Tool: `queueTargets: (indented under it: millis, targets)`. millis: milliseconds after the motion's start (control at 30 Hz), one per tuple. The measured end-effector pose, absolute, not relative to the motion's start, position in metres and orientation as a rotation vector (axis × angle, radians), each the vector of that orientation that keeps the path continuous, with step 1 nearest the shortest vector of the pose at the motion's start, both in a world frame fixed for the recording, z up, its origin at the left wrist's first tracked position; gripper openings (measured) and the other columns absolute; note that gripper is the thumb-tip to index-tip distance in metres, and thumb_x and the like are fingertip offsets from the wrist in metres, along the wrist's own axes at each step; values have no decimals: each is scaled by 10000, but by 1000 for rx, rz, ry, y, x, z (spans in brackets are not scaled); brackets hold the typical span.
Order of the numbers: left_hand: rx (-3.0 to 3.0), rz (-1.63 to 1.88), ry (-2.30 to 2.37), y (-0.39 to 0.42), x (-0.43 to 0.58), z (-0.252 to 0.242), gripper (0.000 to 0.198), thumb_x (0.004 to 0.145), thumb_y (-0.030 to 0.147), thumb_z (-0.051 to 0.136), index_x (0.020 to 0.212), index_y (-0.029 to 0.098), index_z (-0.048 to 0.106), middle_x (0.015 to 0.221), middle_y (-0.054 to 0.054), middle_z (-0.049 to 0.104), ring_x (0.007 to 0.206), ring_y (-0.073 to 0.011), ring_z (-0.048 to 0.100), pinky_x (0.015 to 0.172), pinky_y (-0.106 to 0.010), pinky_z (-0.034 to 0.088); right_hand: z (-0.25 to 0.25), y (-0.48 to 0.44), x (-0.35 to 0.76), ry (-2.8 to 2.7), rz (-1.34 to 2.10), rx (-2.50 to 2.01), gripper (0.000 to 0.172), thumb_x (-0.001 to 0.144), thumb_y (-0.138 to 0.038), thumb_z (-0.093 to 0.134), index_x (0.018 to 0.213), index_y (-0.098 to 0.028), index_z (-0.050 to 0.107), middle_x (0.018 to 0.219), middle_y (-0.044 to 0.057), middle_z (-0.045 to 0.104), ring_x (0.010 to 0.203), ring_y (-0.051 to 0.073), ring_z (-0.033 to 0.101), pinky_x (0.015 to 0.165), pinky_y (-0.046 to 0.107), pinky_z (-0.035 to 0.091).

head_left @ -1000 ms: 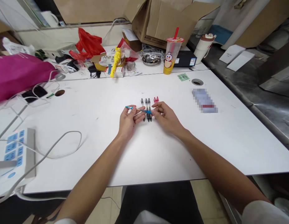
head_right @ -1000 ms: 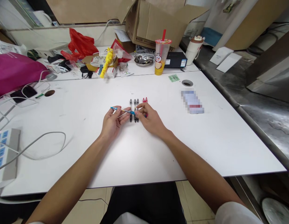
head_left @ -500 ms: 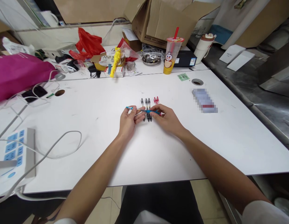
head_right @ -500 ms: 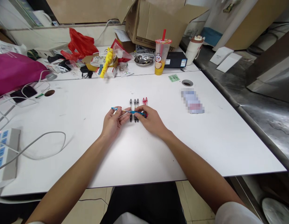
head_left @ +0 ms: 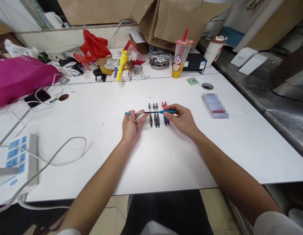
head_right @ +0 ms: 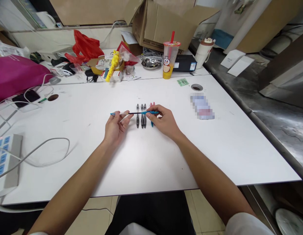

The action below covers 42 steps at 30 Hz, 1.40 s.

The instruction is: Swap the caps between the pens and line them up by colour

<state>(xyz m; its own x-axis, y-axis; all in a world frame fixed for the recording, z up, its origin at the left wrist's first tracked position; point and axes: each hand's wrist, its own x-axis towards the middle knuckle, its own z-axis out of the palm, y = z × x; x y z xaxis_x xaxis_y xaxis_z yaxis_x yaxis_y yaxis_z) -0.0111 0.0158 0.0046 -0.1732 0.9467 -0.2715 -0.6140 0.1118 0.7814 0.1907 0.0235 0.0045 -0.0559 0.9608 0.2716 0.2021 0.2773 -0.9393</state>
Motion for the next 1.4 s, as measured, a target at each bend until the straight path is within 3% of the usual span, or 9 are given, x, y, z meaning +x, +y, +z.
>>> queueTargets:
  millis: [167, 400, 567, 733, 1000, 1400]
  targets:
    - [442, 1540, 1023, 19, -20, 4, 105, 1046, 265, 523, 962, 213, 488, 1078, -86, 750, 885, -168, 782, 691, -213, 590, 11, 28, 200, -1464, 896, -1164, 255, 816, -430, 765, 930, -207, 714, 920, 60, 733, 836, 187, 644, 740, 350, 533]
    - [552, 1515, 1051, 17, -18, 2, 164, 1016, 349, 597, 984, 228, 491, 1067, -65, 751, 925, -178, 780, 695, -212, 590, 5, 29, 203, -1391, 1064, -1070, 233, 868, -393, 687, 967, -228, 556, 834, 14, 661, 716, 142, 583, 655, 304, 461]
    - [647, 1477, 1038, 13, -10, 2, 225, 987, 409, 638, 1004, 235, 497, 1079, -68, 758, 894, -186, 787, 658, -209, 589, 1, 23, 194, -1584, 1070, -1196, 261, 861, -426, 713, 1021, -224, 674, 688, -41, 489, 619, 123, 434, 606, 288, 390]
    - [683, 1452, 1019, 11, -6, 3, 272, 954, 429, 683, 1018, 231, 508, 1073, -79, 762, 901, -202, 790, 639, -213, 588, 0, 21, 192, -1623, 942, -1304, 306, 875, -504, 689, 959, -217, 754, 604, -41, 442, 554, 118, 353, 529, 282, 306]
    - [632, 1524, 1099, 15, -18, 6, 181, 987, 388, 631, 988, 232, 540, 1125, -91, 769, 1042, -220, 758, 623, -217, 572, 2, 24, 197, -1600, 861, -1274, 374, 875, -568, 676, 856, -201, 747, 620, -7, 538, 561, 126, 426, 531, 286, 346]
    - [609, 1542, 1092, 16, -21, 8, 168, 977, 372, 642, 992, 227, 557, 1114, -97, 767, 1036, -217, 755, 635, -225, 561, 6, 23, 200, -1652, 862, -1277, 445, 923, -612, 594, 822, -203, 736, 583, -21, 483, 538, 117, 380, 525, 282, 332]
